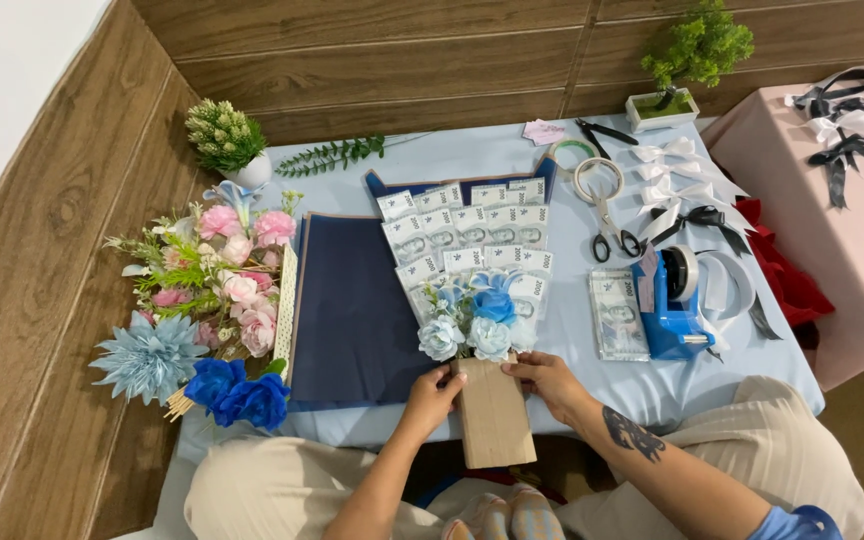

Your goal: Assembling a decorative bouquet using blue wrapping paper, artificial flowers, and currency notes.

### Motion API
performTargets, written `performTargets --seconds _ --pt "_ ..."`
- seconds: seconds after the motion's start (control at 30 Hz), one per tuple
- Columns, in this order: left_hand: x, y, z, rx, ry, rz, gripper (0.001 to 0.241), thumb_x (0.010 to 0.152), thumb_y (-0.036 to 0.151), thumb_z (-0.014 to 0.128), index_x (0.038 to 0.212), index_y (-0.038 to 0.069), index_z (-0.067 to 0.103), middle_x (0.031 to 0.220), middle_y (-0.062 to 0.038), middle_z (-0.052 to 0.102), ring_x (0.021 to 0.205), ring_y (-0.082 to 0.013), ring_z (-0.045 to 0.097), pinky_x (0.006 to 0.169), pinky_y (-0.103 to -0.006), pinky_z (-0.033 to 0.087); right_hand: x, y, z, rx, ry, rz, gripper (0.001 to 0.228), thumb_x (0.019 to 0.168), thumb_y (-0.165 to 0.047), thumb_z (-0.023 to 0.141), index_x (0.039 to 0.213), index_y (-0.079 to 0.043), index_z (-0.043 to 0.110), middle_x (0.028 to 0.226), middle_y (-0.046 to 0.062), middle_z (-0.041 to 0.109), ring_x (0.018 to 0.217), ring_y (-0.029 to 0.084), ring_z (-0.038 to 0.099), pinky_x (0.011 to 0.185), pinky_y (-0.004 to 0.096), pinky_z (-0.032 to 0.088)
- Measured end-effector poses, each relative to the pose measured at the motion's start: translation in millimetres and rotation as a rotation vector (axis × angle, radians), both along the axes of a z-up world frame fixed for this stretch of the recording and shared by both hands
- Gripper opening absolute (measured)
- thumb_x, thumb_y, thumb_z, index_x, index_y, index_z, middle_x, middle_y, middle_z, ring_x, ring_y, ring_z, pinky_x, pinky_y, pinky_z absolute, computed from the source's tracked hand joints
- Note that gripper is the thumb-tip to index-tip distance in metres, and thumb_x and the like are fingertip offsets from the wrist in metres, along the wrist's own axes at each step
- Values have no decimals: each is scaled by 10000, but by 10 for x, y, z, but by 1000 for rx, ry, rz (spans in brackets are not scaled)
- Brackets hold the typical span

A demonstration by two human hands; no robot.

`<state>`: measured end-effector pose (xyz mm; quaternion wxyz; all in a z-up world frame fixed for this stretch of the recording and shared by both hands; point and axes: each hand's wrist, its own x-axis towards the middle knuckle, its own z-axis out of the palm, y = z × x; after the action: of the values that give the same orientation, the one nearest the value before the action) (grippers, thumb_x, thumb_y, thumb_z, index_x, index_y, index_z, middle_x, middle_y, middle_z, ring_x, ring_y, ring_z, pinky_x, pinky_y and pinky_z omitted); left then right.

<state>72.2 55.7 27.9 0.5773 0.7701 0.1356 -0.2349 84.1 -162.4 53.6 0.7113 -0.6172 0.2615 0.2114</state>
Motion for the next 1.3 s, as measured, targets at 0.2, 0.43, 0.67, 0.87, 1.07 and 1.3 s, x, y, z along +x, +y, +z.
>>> performTargets --seconds 0.2,0.43,0.67,0.87,1.07,1.3 --pt "-11 40 57 -18 -5 21 758 908 383 761 1403 -125 492 1346 -334 582 1154 -429 659 808 -443 645 31 -9 -20 14 -19 22 526 741 -73 900 1161 129 655 980 131 593 908 268 607 774 346 493" --pt "77 52 -347 -19 -64 26 578 930 301 667 1348 -84 560 1295 -321 614 1154 -433 655 824 -466 643 58 -53 4 -3 -44 40 502 767 -78 884 1169 120 657 1033 157 608 951 275 599 812 364 489" --pt "87 98 -423 726 -581 -259 374 993 201 477 1296 98 672 1237 -103 652 1301 -322 497 981 -440 506 133 -252 -277 -13 -100 43 488 751 -52 881 1177 73 679 1063 131 627 1003 271 605 841 351 490" --pt "-5 -15 -144 784 -697 -372 387 1005 367 563 1307 142 653 1439 -212 472 1367 -407 361 1059 -543 345 176 -403 -83 -6 -165 -9 368 753 17 820 1091 30 677 1005 74 581 976 236 593 841 344 490" --pt "-23 -84 -152 880 -697 -319 564 986 533 562 1440 199 552 1506 -239 355 1398 -417 299 1117 -589 216 413 -888 -65 -49 -241 -102 298 828 -16 774 1105 12 666 1043 73 566 1043 247 540 916 393 446" --pt "-100 -13 -308 1044 -650 -214 637 939 551 605 1468 220 472 1439 -226 413 1375 -412 353 1089 -597 266 513 -1032 443 -119 -244 -214 593 916 -57 719 1394 178 458 1451 338 423 1421 465 367 1120 580 296"
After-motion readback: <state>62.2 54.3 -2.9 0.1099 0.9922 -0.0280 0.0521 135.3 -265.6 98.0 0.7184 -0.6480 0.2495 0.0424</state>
